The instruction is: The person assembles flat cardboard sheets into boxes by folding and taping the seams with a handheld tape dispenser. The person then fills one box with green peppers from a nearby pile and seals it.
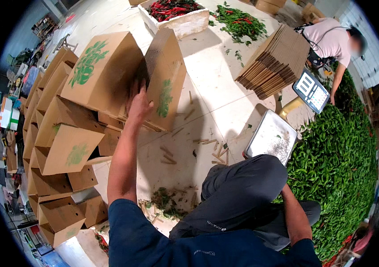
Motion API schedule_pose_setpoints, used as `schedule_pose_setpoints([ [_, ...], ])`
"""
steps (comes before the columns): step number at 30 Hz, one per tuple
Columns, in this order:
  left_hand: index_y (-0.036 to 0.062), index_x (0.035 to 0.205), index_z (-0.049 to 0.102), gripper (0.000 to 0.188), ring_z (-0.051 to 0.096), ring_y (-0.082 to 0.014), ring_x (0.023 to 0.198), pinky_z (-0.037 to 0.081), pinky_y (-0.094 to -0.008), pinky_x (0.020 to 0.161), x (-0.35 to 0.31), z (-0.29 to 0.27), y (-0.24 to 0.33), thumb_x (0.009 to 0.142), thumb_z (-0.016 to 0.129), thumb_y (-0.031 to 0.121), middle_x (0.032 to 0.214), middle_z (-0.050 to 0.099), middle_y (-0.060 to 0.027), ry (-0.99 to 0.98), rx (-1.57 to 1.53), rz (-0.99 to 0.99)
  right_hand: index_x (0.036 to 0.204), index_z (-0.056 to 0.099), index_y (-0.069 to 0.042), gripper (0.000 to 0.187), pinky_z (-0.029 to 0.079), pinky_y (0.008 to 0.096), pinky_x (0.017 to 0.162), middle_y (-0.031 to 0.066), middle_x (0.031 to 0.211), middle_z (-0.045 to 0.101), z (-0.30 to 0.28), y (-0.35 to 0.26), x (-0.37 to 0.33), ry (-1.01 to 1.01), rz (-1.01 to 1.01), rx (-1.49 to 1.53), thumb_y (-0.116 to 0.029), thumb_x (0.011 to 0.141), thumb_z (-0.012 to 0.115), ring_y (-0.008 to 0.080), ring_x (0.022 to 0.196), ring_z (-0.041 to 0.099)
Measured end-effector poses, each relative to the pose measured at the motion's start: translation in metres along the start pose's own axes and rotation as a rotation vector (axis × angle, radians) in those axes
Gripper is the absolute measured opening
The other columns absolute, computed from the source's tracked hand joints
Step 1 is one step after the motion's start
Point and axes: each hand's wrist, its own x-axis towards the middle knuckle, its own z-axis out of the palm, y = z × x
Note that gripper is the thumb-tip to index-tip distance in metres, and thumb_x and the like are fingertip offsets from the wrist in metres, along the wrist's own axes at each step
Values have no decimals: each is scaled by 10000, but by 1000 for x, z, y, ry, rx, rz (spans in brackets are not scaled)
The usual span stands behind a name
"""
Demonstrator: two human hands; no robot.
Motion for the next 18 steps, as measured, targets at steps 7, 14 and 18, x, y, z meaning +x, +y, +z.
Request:
schedule_pose_setpoints([
  [7, -3, 1452, 400, 861, 657, -448, 951, 535, -478, 836, -26, -32, 22, 725, 729, 318, 1079, 652, -282, -93, -186, -251, 1378, 508, 46, 554, 570, 341, 797, 149, 1166, 672, -45, -146, 71, 114, 220, 269, -207, 913, 671, 215, 929, 674],
  [14, 7, 1268, 552, 649, 637, -419, 847, 524, -486, 753, -32, -27, 150, 696, 764, 229, 950, 626, -260, 199, -166, -178, 1494, 239, 132, 931, 624, 374, 729, 280, 1333, 533, 20, -335, 171, -66, -61, 152, -368, 873, 719, 272, 1056, 635],
  [18, 25, 1232, 587, 487, 642, -352, 891, 519, -439, 781, -46, -31, 199, 792, 722, 185, 971, 647, -185, 151, -305, -158, 1498, 234, 116, 998, 583, 419, 826, 281, 1336, 523, 63, -334, 213, 5, 45, 148, -496, 862, 701, 282, 1114, 603],
])
